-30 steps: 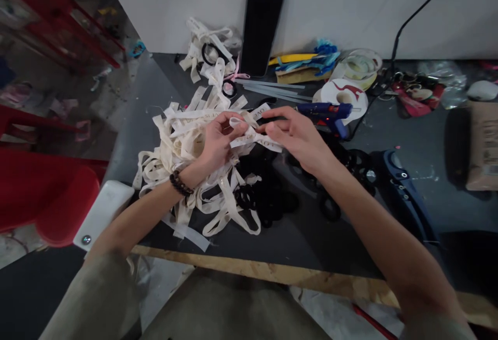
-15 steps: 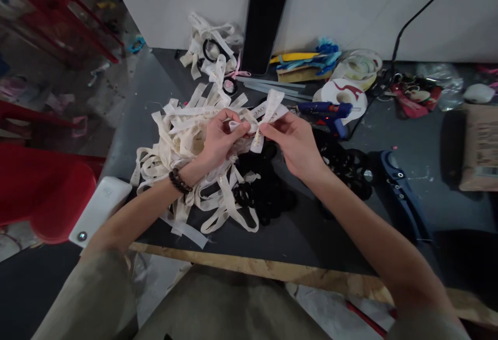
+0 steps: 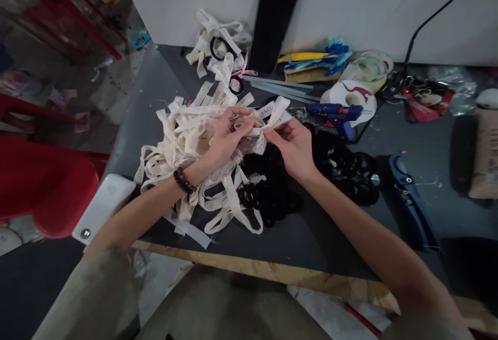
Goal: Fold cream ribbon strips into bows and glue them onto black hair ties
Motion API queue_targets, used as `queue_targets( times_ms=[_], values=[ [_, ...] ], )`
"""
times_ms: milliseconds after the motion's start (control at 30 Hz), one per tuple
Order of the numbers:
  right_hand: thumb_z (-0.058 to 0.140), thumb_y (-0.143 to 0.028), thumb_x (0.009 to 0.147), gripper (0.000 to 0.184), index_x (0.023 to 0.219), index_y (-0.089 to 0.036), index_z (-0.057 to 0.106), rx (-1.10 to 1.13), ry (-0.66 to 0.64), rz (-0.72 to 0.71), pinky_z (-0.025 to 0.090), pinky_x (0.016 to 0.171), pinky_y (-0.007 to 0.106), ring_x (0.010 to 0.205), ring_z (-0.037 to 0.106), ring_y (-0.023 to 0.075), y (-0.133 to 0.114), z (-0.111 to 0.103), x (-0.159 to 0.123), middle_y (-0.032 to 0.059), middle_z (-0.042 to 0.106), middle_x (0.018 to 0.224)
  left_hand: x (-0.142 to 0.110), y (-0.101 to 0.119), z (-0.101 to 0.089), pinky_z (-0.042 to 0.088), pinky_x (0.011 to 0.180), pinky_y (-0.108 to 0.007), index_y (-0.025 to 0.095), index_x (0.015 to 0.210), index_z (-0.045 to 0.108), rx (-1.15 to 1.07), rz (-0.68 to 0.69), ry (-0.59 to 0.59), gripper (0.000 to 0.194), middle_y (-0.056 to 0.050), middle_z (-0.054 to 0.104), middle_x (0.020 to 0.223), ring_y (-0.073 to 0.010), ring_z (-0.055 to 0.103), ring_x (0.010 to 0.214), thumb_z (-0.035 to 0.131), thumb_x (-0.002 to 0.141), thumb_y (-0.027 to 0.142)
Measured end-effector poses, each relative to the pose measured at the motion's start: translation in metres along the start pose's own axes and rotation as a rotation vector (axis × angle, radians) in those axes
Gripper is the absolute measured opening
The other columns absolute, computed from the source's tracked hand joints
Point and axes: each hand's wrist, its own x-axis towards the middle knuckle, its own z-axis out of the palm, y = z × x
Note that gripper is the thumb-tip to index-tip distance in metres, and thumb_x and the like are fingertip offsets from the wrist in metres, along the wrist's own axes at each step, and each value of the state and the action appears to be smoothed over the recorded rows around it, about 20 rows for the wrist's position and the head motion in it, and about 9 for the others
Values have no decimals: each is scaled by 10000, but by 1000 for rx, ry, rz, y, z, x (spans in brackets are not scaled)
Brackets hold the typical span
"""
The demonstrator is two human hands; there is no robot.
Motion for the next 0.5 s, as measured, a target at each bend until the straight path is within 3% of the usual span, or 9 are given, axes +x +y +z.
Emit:
queue_targets(
  times_ms=[100, 267, 400, 500],
  values=[
    [924, -860, 743, 648, 982, -279, 770, -51, -41, -16, 675, 795, 389, 831, 770, 218, -2, 2, -3, 13, 831, 924, 1, 1, -1, 391, 393, -170, 261, 1075, 661, -28, -57, 5, 391, 63, 726, 765, -66, 587, 465, 955, 921, 468],
    [942, -876, 695, 676, 937, -281, 733, -38, -34, -8, 667, 738, 377, 799, 752, 211, -6, 3, -2, -2, 814, 882, 2, 6, 2, 556, 482, -185, 250, 1045, 653, -54, -113, 54, 399, 27, 808, 828, -85, 676, 518, 898, 970, 556],
    [946, -854, 713, 655, 888, -281, 681, -50, -69, -12, 626, 648, 341, 704, 687, 175, -10, 3, -2, -28, 758, 801, -4, 12, 5, 579, 501, -216, 241, 1040, 678, -101, -12, 87, 541, -29, 869, 962, -136, 762, 635, 823, 953, 756],
    [920, -845, 759, 622, 882, -279, 694, -69, -113, -25, 585, 605, 327, 655, 631, 160, -12, 2, -2, -32, 721, 766, -7, 17, 4, 533, 505, -220, 240, 1089, 726, 0, 44, -11, 588, -30, 853, 899, -145, 753, 659, 891, 884, 765]
  ],
)
